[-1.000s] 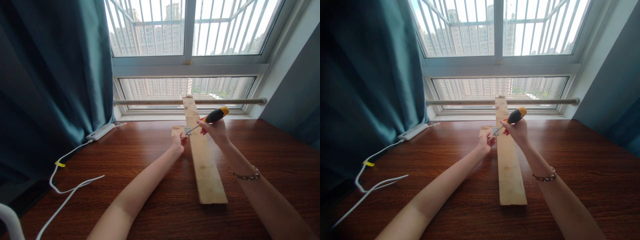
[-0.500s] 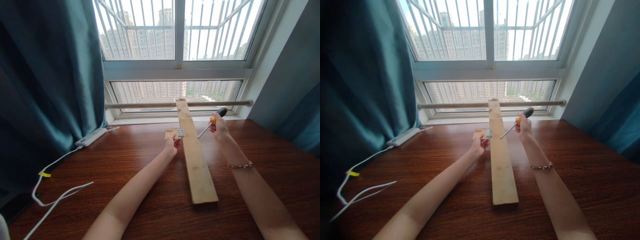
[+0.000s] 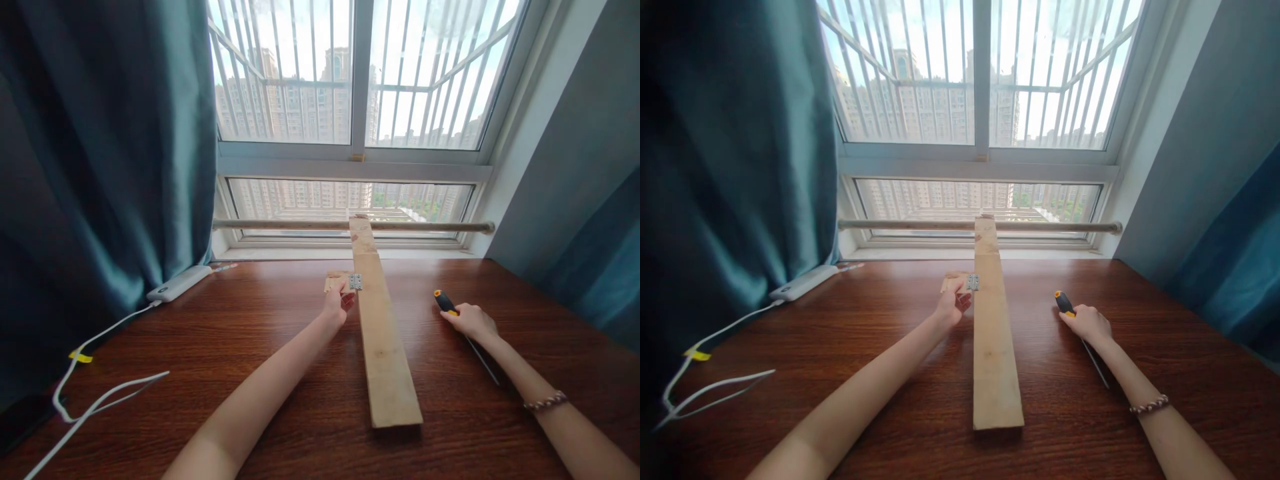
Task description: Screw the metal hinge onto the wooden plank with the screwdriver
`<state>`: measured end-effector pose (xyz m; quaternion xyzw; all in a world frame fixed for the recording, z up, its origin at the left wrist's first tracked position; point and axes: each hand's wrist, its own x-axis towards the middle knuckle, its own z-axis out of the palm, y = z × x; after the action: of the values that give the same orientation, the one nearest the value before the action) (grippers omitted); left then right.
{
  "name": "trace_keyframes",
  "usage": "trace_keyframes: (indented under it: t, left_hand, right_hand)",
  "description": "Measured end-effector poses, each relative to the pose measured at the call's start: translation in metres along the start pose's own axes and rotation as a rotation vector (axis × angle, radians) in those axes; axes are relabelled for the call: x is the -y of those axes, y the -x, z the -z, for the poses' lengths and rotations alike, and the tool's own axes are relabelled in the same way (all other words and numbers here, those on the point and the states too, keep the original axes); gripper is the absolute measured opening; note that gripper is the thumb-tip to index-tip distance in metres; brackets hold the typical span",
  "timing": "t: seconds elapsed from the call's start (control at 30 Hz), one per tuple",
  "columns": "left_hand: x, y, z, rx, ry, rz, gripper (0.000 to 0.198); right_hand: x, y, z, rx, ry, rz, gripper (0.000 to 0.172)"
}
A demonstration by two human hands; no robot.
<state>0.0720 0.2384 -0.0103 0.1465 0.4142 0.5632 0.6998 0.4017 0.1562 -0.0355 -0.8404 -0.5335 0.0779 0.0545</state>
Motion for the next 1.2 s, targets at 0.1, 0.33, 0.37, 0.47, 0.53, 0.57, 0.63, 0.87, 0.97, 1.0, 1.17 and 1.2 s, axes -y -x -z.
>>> trace_keyframes:
  t: [0.1, 0.33, 0.37, 0.47, 0.53, 0.57, 0.63, 0.87, 0.97, 1.0, 1.17, 1.2]
  left_hand:
    - [0.000, -0.001, 0.000, -0.008, 0.000, -0.002, 0.006]
    - [0.001, -0.002, 0.001, -0.023, -0.012, -0.004, 0.008]
    - [0.001, -0.002, 0.001, -0.021, -0.013, -0.006, 0.008]
    - [0.001, -0.001, 0.001, -0.012, -0.022, -0.007, 0.008]
    - [0.001, -0.001, 0.001, -0.006, -0.029, -0.007, 0.007]
    - [0.001, -0.001, 0.001, -0.006, -0.031, -0.008, 0.006]
    - [0.001, -0.001, 0.001, -0.008, -0.032, -0.012, 0.006]
    - [0.002, -0.003, 0.001, -0.022, -0.020, -0.038, 0.010]
    - [0.003, -0.004, 0.002, -0.015, -0.033, -0.044, 0.008]
    - [0.003, -0.005, 0.002, -0.016, -0.034, -0.047, 0.008]
    - [0.004, -0.005, 0.002, -0.025, -0.033, -0.042, 0.008]
    - [0.004, -0.005, 0.002, -0.027, -0.035, -0.039, 0.008]
  right_hand:
    - [-0.007, -0.008, -0.008, 0.014, 0.005, -0.026, 0.057]
    - [-0.015, -0.021, -0.014, 0.043, -0.015, -0.035, 0.061]
    - [-0.016, -0.022, -0.013, 0.051, -0.013, -0.035, 0.063]
    - [-0.015, -0.021, -0.011, 0.068, -0.010, -0.032, 0.066]
    - [-0.013, -0.020, -0.009, 0.068, -0.007, -0.027, 0.066]
    - [-0.013, -0.020, -0.008, 0.067, -0.005, -0.026, 0.065]
    - [-0.012, -0.019, -0.005, 0.069, -0.007, -0.021, 0.064]
    - [-0.017, -0.025, -0.002, 0.132, -0.023, 0.084, 0.055]
    - [-0.020, -0.027, -0.002, 0.122, -0.039, 0.108, 0.057]
    - [-0.020, -0.027, -0.003, 0.117, -0.043, 0.112, 0.058]
    - [-0.019, -0.025, -0.002, 0.121, -0.059, 0.106, 0.064]
    - [-0.019, -0.025, -0.003, 0.125, -0.066, 0.106, 0.065]
